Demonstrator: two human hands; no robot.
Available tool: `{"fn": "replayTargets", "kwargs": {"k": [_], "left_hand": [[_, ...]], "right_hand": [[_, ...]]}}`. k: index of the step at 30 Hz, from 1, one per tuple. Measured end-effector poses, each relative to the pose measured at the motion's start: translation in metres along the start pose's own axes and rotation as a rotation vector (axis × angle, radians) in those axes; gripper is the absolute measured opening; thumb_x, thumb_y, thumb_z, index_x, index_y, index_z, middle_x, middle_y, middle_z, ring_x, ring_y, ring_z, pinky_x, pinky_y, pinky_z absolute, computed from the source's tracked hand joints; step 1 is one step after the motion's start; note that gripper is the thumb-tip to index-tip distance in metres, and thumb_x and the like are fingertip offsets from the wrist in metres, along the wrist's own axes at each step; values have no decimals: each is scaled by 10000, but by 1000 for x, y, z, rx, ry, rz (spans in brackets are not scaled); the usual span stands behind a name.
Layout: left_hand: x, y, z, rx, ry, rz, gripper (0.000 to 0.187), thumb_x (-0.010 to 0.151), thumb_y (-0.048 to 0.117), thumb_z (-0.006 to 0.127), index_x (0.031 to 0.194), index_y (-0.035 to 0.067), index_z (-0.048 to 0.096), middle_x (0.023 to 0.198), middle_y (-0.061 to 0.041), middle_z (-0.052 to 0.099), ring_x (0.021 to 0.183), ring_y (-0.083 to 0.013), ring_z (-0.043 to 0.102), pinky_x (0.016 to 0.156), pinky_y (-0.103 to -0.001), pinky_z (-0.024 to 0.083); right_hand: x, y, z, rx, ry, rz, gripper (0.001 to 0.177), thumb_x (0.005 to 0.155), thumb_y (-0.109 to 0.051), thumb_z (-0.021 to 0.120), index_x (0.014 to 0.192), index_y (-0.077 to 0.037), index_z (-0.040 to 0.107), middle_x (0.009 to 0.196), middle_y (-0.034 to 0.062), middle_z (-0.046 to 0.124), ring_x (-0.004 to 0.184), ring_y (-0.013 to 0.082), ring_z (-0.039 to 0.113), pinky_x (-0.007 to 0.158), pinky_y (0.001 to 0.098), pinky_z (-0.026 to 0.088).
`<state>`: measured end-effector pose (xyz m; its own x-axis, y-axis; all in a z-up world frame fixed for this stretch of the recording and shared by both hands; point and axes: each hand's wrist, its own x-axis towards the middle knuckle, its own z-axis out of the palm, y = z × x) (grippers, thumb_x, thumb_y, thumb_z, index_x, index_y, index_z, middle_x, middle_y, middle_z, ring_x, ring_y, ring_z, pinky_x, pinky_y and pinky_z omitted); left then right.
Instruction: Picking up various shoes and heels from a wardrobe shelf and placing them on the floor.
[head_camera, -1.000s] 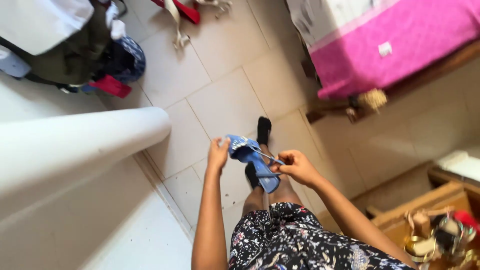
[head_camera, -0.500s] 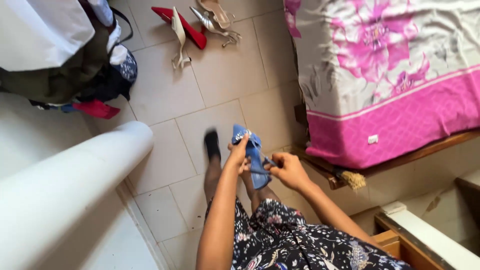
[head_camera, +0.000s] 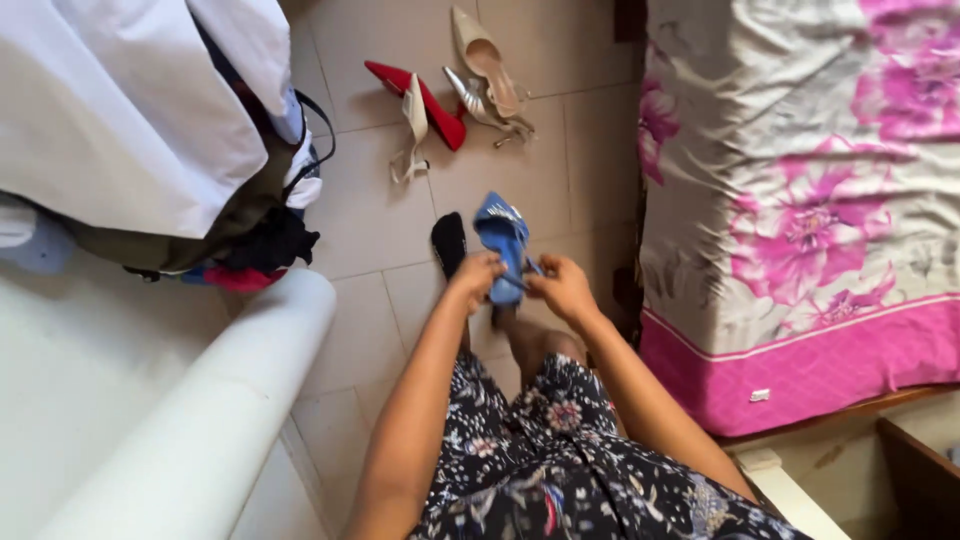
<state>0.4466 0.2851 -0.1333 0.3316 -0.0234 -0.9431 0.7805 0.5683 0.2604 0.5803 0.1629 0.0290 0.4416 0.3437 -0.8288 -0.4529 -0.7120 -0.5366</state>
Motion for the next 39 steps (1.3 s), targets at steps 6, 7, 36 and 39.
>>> {"fn": "replayTargets", "kwargs": {"k": [6,7,36,39], "left_hand": [[108,64,-25,-41,172,-34,461,955,109,630,1413,98,578,1223,-160,728,964,-286,646,799,-450,475],[127,72,-29,-45,175,-44,461,955,109,630,1413,98,578,1223,-160,728,964,-286,646,799,-450,475],[293,129,-148,263,463,352,355,870,61,625,1223,27,643,1230,-128,719,1124,-219,712,975,-319,532],[302,142,-142,555,653,198,611,871,167,770,1409,27,515,1417,-216,550,1318,-364,524,1114,-398,396]], "right_hand": [[126,-61,25,-421,139,-45,274,782,-201,751,973,-5,731,851,196,715,821,305,724,790,402,567],[150,-65,26,-423,131,-37,274,782,-201,751,973,-5,731,851,196,715,821,305,724,790,402,567],[430,-65,-57,-131,-5,162,178,900,27,584,1024,-81,653,885,32,694,715,130,701,576,278,550],[500,29,-72,-103,51,56,194,930,9,568,1083,-68,660,862,73,701,683,192,688,513,328,541]]}}
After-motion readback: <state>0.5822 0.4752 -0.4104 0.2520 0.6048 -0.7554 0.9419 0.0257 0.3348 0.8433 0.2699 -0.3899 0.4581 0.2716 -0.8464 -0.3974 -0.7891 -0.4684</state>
